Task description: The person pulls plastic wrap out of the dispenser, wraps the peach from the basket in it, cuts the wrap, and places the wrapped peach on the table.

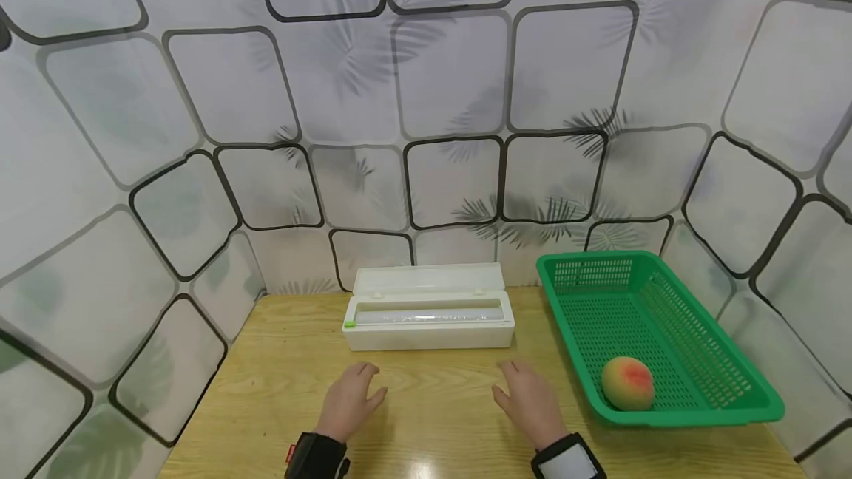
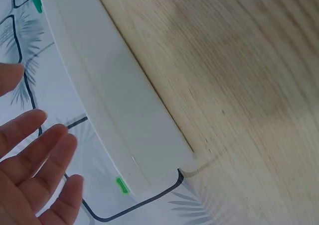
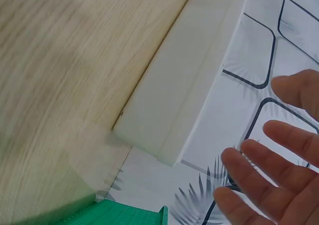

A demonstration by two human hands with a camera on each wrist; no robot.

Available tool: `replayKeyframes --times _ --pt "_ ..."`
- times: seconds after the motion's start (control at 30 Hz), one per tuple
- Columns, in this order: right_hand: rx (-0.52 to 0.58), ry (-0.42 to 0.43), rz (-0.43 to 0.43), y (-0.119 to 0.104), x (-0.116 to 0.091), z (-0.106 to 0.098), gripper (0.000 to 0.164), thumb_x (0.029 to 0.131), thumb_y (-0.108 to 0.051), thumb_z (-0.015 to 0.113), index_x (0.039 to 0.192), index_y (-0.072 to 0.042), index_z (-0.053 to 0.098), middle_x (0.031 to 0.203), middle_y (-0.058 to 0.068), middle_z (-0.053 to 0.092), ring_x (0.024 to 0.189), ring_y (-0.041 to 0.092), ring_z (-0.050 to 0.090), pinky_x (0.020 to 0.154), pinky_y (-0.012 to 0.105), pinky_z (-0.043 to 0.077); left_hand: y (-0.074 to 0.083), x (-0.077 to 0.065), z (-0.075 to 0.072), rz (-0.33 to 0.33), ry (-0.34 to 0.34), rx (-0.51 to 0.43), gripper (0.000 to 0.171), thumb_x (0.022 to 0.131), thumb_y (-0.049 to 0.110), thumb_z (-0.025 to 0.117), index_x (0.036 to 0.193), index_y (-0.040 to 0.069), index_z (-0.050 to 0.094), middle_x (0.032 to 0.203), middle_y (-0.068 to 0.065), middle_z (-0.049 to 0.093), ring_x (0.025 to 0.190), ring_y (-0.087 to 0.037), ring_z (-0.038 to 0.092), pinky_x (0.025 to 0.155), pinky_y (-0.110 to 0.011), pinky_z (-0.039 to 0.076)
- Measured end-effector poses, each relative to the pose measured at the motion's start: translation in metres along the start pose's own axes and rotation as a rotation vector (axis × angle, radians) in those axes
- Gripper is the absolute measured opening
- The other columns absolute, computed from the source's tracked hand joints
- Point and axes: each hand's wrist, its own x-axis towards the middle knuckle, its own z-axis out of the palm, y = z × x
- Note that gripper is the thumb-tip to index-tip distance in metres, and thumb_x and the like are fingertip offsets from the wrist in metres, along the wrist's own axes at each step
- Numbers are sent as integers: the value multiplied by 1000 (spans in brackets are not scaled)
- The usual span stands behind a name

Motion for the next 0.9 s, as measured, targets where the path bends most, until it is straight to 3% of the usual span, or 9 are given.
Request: replayKeyframes --times 0.23,0.4,0.73,0.9 --pt "48 116 -27 11 20 1 25 68 -6 73 89 1 60 81 11 59 68 23 59 53 33 47 -14 23 7 -9 91 -10 20 75 19 70 88 5 61 80 -4 57 69 -18 56 54 -28 45" --pt "125 170 -37 15 36 2 21 69 -1 71 88 1 61 80 11 60 70 22 58 56 33 47 -28 43 16 -48 120 0 16 75 16 70 84 7 61 77 -4 55 69 -19 54 55 -28 45" --pt "213 171 14 25 72 21 11 73 1 68 81 1 61 76 10 59 66 21 56 57 33 47 -50 71 28 -67 168 -18 14 80 15 64 89 5 60 87 -6 56 80 -23 53 64 -31 47" --pt "201 135 47 30 85 34 9 74 0 67 79 1 60 75 11 58 66 23 57 57 35 47 -54 79 33 -59 133 -12 15 81 14 63 93 5 60 90 -6 57 83 -23 53 66 -29 47"
